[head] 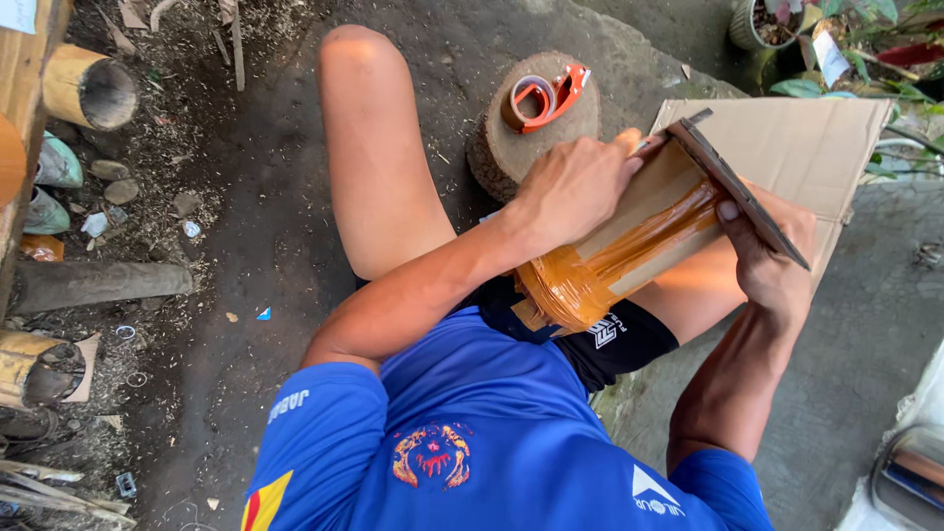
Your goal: The person retrieves a piece of cardboard and a utility knife, then sits on the ground to assemble a cylindrical container. They wrap the cardboard around a plastic bag filled with green material, secure it with orange tape, and trim the excess cardboard with the knife.
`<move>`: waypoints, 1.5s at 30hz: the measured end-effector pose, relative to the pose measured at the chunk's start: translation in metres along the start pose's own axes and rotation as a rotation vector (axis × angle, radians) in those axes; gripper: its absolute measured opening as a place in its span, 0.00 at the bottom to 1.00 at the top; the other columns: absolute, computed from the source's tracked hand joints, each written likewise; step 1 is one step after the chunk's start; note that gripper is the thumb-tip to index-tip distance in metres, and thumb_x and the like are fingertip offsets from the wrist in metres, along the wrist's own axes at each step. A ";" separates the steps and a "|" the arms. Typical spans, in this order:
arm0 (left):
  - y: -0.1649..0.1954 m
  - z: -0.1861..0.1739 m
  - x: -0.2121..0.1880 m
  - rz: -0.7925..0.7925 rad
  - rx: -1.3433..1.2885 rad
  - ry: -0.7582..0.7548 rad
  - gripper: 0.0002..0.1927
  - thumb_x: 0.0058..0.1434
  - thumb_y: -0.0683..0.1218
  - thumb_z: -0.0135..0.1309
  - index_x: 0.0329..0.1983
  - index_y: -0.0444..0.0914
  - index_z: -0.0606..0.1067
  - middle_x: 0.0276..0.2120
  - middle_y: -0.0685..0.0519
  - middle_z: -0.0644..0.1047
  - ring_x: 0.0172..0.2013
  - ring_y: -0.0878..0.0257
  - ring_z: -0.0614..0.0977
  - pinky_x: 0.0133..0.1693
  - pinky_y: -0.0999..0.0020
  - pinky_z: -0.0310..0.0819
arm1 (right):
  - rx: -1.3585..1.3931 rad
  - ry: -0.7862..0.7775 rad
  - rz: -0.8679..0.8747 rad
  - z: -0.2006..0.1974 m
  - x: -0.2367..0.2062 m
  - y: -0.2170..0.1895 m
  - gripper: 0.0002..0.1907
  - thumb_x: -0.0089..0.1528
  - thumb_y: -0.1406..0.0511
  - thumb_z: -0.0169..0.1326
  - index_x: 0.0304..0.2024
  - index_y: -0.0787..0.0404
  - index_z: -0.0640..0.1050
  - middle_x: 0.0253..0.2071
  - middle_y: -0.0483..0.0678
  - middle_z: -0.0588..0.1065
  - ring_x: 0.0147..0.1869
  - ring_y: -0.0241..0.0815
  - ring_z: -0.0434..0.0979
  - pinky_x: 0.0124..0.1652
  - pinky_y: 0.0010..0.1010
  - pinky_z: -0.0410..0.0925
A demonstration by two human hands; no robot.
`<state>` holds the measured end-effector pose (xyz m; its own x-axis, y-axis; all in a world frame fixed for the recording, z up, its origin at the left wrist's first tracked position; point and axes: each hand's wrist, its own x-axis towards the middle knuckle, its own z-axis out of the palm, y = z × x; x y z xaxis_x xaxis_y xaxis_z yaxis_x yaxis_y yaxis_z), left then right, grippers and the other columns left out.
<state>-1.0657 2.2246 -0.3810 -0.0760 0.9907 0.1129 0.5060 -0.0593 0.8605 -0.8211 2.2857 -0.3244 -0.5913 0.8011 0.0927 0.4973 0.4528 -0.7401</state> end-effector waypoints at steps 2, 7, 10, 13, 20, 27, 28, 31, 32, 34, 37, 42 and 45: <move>-0.003 0.000 -0.011 -0.006 0.037 0.033 0.13 0.70 0.49 0.48 0.50 0.35 0.71 0.24 0.37 0.79 0.28 0.36 0.83 0.29 0.42 0.75 | -0.005 -0.002 0.011 0.001 0.002 -0.005 0.11 0.75 0.67 0.57 0.58 0.68 0.80 0.31 0.46 0.72 0.37 0.31 0.67 0.38 0.22 0.63; -0.011 0.010 0.002 -0.031 0.168 0.052 0.14 0.68 0.46 0.48 0.53 0.34 0.72 0.26 0.38 0.80 0.29 0.38 0.83 0.30 0.43 0.76 | 0.013 -0.040 0.001 0.005 0.006 -0.023 0.18 0.71 0.72 0.53 0.64 0.64 0.78 0.35 0.47 0.74 0.39 0.30 0.68 0.40 0.23 0.65; -0.017 0.012 0.023 -0.068 0.239 0.059 0.14 0.69 0.44 0.47 0.54 0.33 0.73 0.28 0.39 0.81 0.31 0.42 0.85 0.32 0.47 0.79 | -0.044 -0.026 -0.060 0.003 0.001 -0.029 0.20 0.69 0.74 0.53 0.64 0.64 0.78 0.41 0.48 0.77 0.40 0.30 0.71 0.42 0.22 0.67; -0.039 0.008 0.020 -0.057 0.079 0.108 0.16 0.69 0.50 0.49 0.52 0.34 0.75 0.26 0.40 0.80 0.28 0.44 0.85 0.29 0.48 0.78 | -0.053 0.034 -0.056 0.001 -0.005 -0.023 0.23 0.65 0.78 0.51 0.63 0.65 0.78 0.37 0.48 0.75 0.40 0.30 0.73 0.44 0.22 0.69; -0.101 0.043 0.024 -0.351 -0.808 -0.047 0.30 0.73 0.64 0.43 0.60 0.35 0.70 0.46 0.48 0.78 0.48 0.60 0.82 0.46 0.68 0.74 | -0.042 0.037 -0.054 0.007 0.000 -0.041 0.20 0.69 0.76 0.52 0.64 0.65 0.78 0.41 0.51 0.79 0.44 0.29 0.76 0.45 0.21 0.69; -0.085 0.073 0.034 -0.105 -1.291 -0.145 0.40 0.67 0.58 0.57 0.72 0.33 0.56 0.60 0.48 0.72 0.57 0.67 0.76 0.59 0.69 0.72 | -0.064 0.132 -0.203 0.021 0.010 -0.052 0.18 0.68 0.68 0.54 0.60 0.70 0.76 0.52 0.58 0.79 0.56 0.49 0.80 0.58 0.32 0.70; -0.078 0.068 0.028 -0.156 -1.271 -0.151 0.41 0.67 0.57 0.57 0.74 0.34 0.54 0.58 0.47 0.72 0.56 0.65 0.76 0.58 0.68 0.72 | -0.038 0.214 -0.141 0.027 0.006 -0.043 0.17 0.73 0.66 0.54 0.63 0.67 0.77 0.52 0.55 0.80 0.56 0.48 0.80 0.60 0.32 0.70; -0.062 0.048 0.013 -0.239 -1.271 -0.187 0.44 0.69 0.55 0.60 0.77 0.30 0.53 0.54 0.43 0.73 0.53 0.60 0.77 0.56 0.63 0.73 | 0.282 0.596 -0.221 0.051 -0.002 -0.003 0.18 0.80 0.61 0.47 0.70 0.59 0.72 0.64 0.54 0.74 0.69 0.47 0.73 0.71 0.36 0.63; -0.058 0.043 0.006 -0.232 -1.320 -0.214 0.43 0.68 0.55 0.61 0.74 0.24 0.56 0.55 0.42 0.74 0.54 0.58 0.77 0.57 0.61 0.73 | 0.409 0.689 -0.221 0.057 -0.011 0.009 0.20 0.80 0.59 0.45 0.72 0.58 0.69 0.68 0.54 0.71 0.72 0.48 0.70 0.73 0.37 0.60; -0.046 0.041 0.002 -0.252 -1.287 -0.213 0.43 0.68 0.53 0.64 0.66 0.16 0.56 0.51 0.41 0.70 0.51 0.56 0.73 0.55 0.60 0.69 | 0.650 0.822 -0.178 0.069 -0.031 0.030 0.22 0.82 0.55 0.41 0.74 0.57 0.63 0.75 0.55 0.63 0.77 0.49 0.65 0.76 0.40 0.56; -0.030 0.048 0.003 -0.176 -1.151 -0.183 0.49 0.66 0.50 0.70 0.63 0.21 0.45 0.51 0.42 0.62 0.53 0.56 0.66 0.60 0.63 0.59 | 1.065 0.746 -0.064 0.081 -0.049 0.054 0.25 0.82 0.52 0.37 0.76 0.56 0.57 0.75 0.58 0.61 0.77 0.50 0.64 0.76 0.43 0.58; -0.012 0.061 0.018 0.151 -1.218 -0.370 0.61 0.60 0.51 0.74 0.80 0.36 0.41 0.73 0.43 0.63 0.71 0.58 0.66 0.75 0.63 0.54 | 1.172 0.696 -0.069 0.077 -0.058 0.087 0.27 0.80 0.48 0.34 0.75 0.53 0.55 0.74 0.62 0.64 0.74 0.56 0.68 0.71 0.47 0.62; -0.024 0.055 0.037 0.202 -1.041 -0.448 0.55 0.58 0.48 0.74 0.77 0.31 0.50 0.74 0.42 0.62 0.72 0.57 0.64 0.75 0.63 0.54 | 1.198 0.722 -0.130 0.071 -0.037 0.115 0.27 0.79 0.47 0.34 0.75 0.52 0.55 0.74 0.61 0.65 0.73 0.57 0.68 0.70 0.48 0.64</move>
<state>-1.0338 2.2696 -0.4249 0.3436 0.8938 0.2882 -0.4964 -0.0877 0.8637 -0.7873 2.2807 -0.4601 0.0437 0.9674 0.2495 -0.5875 0.2269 -0.7768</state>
